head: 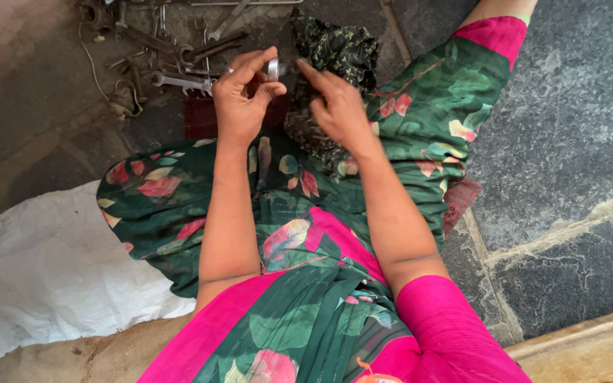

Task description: The person sits on the floor and scrubs various metal tools, including wrenches and a screwdriver, using a dark cloth. They wipe each tool individually and place them back on the floor.

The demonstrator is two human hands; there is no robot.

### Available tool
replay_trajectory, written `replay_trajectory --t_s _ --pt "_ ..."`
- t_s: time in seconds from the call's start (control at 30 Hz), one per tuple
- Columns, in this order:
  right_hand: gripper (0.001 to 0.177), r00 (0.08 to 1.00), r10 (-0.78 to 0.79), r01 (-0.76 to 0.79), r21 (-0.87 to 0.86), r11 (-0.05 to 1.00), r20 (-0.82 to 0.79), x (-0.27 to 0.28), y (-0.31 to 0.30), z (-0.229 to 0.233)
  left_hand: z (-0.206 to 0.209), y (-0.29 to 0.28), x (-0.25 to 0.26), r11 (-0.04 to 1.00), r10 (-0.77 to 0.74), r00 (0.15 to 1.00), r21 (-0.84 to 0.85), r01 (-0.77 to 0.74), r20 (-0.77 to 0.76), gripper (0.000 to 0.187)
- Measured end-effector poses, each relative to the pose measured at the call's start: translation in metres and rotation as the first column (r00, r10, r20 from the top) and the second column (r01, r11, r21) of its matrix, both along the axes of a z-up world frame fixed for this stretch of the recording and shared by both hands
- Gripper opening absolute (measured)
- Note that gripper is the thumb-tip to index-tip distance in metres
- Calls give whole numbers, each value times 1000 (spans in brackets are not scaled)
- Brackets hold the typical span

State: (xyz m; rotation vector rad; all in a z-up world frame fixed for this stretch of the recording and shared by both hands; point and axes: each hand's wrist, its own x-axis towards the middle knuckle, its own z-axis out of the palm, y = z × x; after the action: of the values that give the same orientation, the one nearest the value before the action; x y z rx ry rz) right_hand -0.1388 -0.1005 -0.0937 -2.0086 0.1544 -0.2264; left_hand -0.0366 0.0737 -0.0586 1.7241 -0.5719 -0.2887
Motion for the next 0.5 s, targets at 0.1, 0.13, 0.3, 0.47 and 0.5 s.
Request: replay_trajectory --t_s 0.1,0.13,0.3,0.47,0.5 --pt "61 989 5 -26 143 989 150 0 23 -9 -3 3 0 999 13 1000 37 -13 11 51" --pt "63 987 19 -35 92 995 162 1 31 -14 -5 4 0 999 18 1000 29 -19 20 51" --pt "79 993 105 -108 -52 993 -57 3 50 -41 -11 7 6 998 43 999 -44 -42 4 47" --pt "84 956 62 -68 -10 998 -286 17 51 -64 -15 13 7 998 49 999 -38 -48 13 46" --pt "84 948 53 -57 -3 998 -315 18 51 -65 -15 14 7 998 42 999 -37 -41 23 46"
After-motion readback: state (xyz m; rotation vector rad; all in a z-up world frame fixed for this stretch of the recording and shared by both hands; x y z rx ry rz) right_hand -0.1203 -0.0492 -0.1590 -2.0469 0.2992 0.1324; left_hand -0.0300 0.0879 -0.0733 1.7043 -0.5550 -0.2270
